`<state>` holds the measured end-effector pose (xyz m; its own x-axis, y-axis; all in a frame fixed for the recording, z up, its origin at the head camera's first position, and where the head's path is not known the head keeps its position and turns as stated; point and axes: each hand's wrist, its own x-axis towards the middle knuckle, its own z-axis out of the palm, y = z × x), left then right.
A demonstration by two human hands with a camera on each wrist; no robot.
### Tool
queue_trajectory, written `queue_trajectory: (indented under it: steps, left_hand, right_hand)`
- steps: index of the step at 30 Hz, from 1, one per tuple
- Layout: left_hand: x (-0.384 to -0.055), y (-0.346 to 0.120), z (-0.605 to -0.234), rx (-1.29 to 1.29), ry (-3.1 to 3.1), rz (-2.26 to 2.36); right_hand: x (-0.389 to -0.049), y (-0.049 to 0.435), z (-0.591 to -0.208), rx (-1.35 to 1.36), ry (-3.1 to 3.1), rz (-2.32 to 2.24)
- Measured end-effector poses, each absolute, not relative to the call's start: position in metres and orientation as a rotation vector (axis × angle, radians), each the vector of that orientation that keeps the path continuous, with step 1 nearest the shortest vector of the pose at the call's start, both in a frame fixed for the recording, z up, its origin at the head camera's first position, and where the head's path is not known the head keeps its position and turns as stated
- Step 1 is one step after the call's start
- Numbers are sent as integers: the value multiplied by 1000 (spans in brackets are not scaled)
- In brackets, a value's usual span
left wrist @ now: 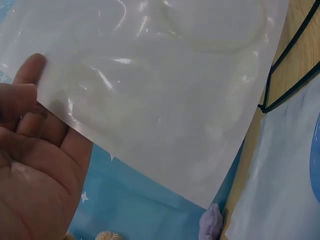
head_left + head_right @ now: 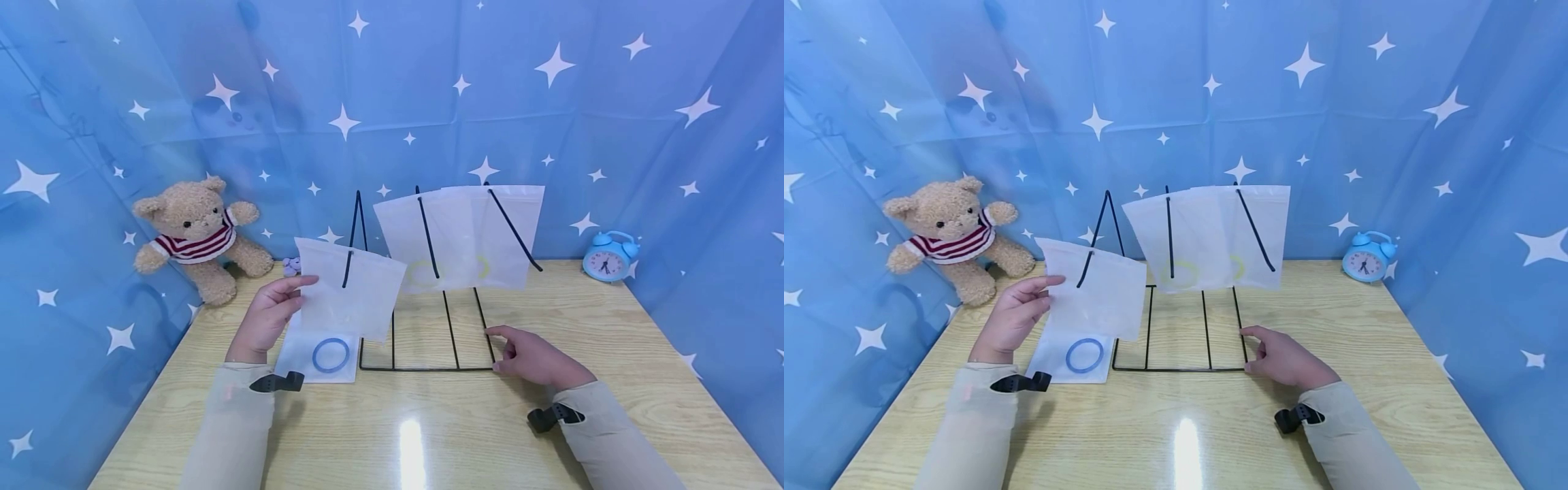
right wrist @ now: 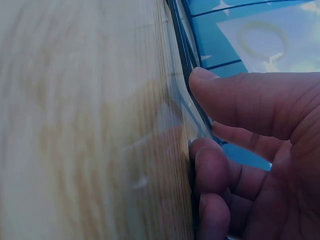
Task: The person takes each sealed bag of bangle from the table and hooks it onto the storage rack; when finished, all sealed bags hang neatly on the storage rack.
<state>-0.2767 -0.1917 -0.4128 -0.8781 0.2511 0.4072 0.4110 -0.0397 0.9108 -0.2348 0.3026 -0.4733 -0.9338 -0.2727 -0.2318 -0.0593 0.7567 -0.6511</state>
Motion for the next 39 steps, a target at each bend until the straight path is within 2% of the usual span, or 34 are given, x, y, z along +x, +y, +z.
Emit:
queue_trajectory:
  steps: [19, 39]
  left_hand:
    - [-279, -195, -418, -712, -2230, -1976]
    - [-288, -199, -432, -925, -2645, -1938]
  right_hand:
    - [-232, 302, -470, -290, 2631, -999]
    - [-232, 301, -469, -277, 2637, -981]
